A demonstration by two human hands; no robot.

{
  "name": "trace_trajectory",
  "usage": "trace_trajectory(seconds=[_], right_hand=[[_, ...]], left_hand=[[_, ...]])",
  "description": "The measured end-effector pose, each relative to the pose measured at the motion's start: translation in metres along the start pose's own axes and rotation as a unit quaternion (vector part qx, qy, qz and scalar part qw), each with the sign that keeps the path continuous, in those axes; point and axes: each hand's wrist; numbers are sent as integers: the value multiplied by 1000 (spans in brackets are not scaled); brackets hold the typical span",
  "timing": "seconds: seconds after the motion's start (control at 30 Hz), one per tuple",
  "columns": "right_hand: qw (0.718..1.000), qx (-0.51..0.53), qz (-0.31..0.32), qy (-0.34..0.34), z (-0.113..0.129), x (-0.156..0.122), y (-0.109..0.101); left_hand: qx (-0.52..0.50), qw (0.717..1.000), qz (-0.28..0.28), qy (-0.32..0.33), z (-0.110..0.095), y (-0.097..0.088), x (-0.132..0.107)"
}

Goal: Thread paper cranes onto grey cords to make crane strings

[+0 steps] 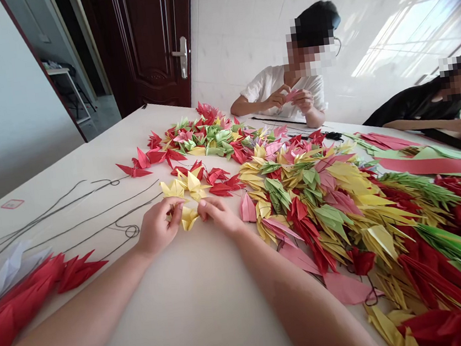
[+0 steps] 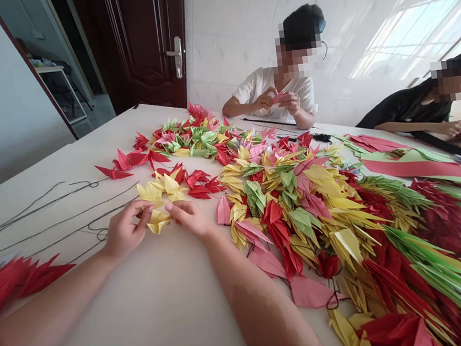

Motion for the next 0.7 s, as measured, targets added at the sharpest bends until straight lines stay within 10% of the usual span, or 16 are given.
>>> trace_trajectory(seconds=[0.33, 0.7], right_hand=[[999, -16, 39, 11, 1, 0, 0], [998, -36, 32, 29, 0, -1, 2]], left_hand=[[-8, 998, 52, -34, -1, 0, 1], [-29, 968, 244, -56, -4, -1, 2]])
Point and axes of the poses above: each hand's wrist, its own x-axis towards the middle knuckle, its own y-axis out of the palm, z = x × y, and after that the axes turned 11 degrees about -y, right-handed
